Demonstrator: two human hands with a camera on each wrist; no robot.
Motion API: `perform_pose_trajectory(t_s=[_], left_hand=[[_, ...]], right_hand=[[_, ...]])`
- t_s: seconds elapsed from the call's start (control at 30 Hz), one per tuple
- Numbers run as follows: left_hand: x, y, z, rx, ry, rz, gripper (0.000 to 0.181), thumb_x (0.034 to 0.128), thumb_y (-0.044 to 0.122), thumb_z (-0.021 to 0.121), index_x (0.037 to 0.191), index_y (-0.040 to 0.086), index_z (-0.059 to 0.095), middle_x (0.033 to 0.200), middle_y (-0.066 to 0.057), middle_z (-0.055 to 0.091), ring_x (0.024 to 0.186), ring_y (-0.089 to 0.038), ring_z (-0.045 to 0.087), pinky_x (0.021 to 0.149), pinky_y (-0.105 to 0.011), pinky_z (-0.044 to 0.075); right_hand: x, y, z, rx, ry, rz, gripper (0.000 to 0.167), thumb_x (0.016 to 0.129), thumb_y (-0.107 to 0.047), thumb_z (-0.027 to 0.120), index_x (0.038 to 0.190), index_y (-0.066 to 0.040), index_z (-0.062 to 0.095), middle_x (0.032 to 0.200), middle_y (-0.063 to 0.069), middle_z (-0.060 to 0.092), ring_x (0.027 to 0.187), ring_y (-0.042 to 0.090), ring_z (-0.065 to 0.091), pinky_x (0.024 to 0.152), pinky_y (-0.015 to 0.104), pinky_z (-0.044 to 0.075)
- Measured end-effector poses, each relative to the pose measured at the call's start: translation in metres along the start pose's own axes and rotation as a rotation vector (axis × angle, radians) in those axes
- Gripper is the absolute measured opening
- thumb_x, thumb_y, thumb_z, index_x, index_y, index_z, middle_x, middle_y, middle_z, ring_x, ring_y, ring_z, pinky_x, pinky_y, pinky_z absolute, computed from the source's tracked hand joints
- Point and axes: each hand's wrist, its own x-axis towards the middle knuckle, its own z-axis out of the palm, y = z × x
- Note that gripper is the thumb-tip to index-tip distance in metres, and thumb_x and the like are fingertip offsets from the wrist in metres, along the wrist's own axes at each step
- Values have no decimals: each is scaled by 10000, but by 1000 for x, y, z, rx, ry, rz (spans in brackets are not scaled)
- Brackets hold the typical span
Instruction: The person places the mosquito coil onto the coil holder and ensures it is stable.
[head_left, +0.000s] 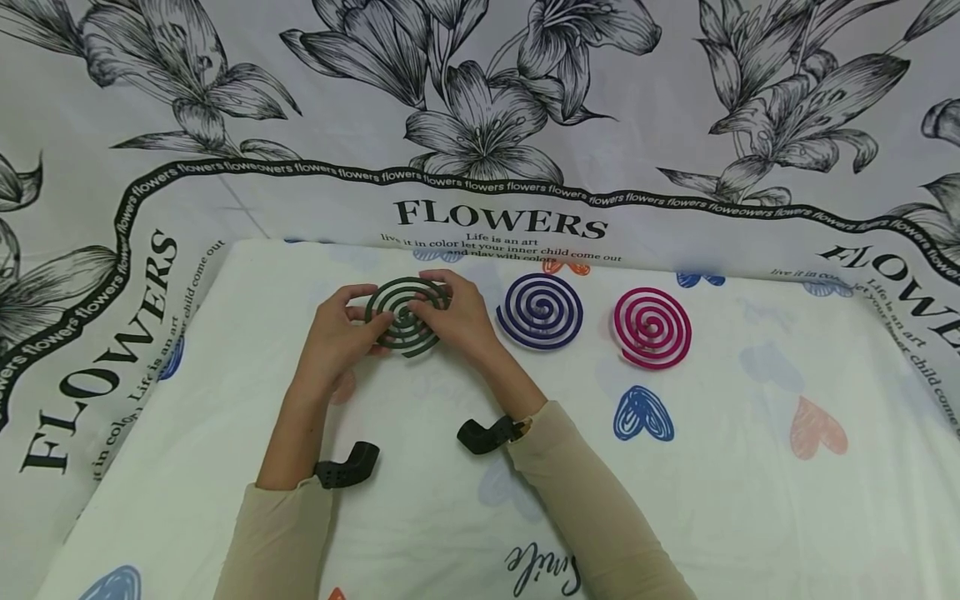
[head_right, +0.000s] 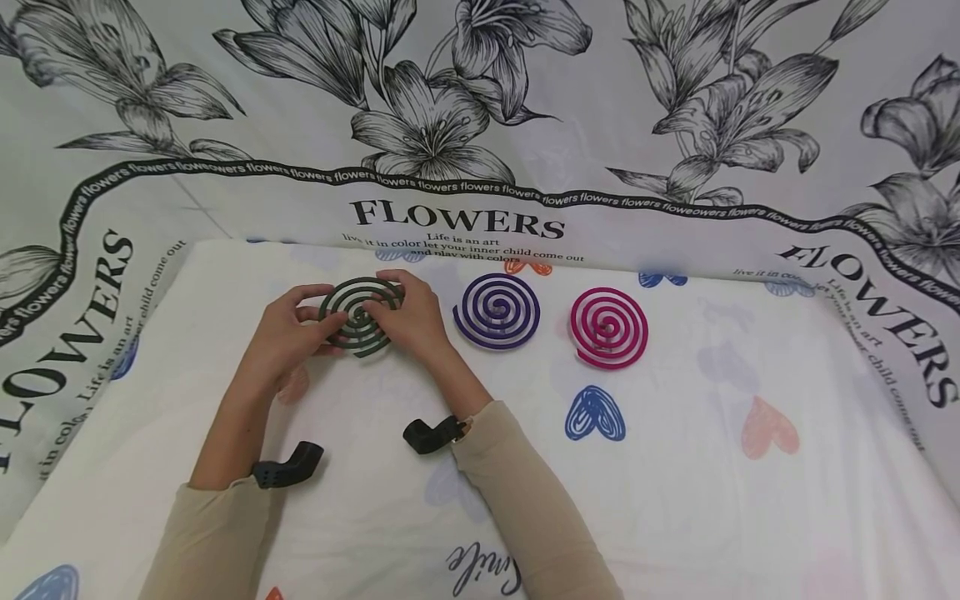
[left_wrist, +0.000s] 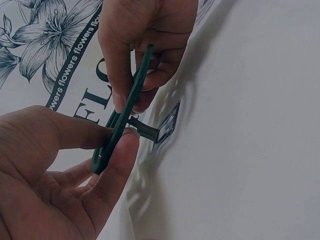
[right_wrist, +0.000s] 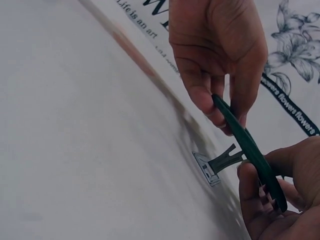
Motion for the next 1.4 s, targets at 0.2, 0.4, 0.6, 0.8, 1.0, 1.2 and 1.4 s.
perform_pose_trajectory(t_s=[0.2, 0.4, 0.6, 0.8, 1.0, 1.2, 1.4], left_hand=[[0, 1, 0, -4, -3, -2, 625, 1030, 150, 659, 1595, 54, 411, 1267, -282, 654, 676, -66, 727, 684, -240, 653], [0, 2, 0, -8, -8, -8, 599, 1034, 151, 653, 1583, 59, 431, 1243, -266, 655, 681, -63, 729, 686, -237, 651], [2, 0, 1, 13, -6, -6, 588, 1034, 164, 657, 1572, 57, 448, 1228, -272, 668, 672, -63, 729, 671, -226, 642], [3, -2, -1, 19, -15, -15, 585, 1036, 182, 659, 1571, 63, 453, 1226, -273, 685, 682, -56, 729, 673, -216, 631], [3, -2, -1, -1, -15, -26, 583, 1035, 173, 661, 1567, 55, 454, 1218, -254, 676, 671, -53, 726, 670, -222, 633], [3, -2, -1, -12, -30, -38, 587, 1038, 170, 658, 1571, 53, 443, 1188, -215, 664, 686, -51, 728, 688, -222, 640], [4, -3, -2, -9, -38, -43, 597, 1038, 188, 658, 1579, 64, 437, 1177, -204, 673, 712, -44, 734, 701, -210, 633]], right_hand=[[1, 0, 0, -7, 2, -7, 481, 948, -182, 790, 1406, -117, 658, 1199, 166, 736, 1085, 245, 700, 937, 326, 576], [1, 1, 0, 21, -8, 1, 482, 948, -173, 789, 1406, -106, 655, 1178, 172, 734, 1014, 221, 710, 856, 261, 591], [0, 1, -1, 89, -27, 26, 471, 951, -145, 781, 1403, -105, 652, 1177, 184, 729, 918, 187, 710, 751, 227, 611], [0, 1, 0, 99, -26, 36, 469, 949, -138, 779, 1400, -100, 653, 1163, 193, 718, 854, 175, 700, 715, 226, 609], [0, 1, 1, 62, -17, 43, 472, 946, -156, 784, 1400, -122, 660, 1197, 181, 733, 976, 210, 707, 823, 256, 604], [-1, 2, 1, 73, -17, 41, 471, 949, -154, 783, 1401, -119, 656, 1181, 181, 729, 948, 211, 709, 795, 257, 610], [-1, 2, 1, 87, -28, 44, 476, 947, -150, 783, 1403, -107, 655, 1193, 185, 737, 950, 209, 713, 783, 229, 599]])
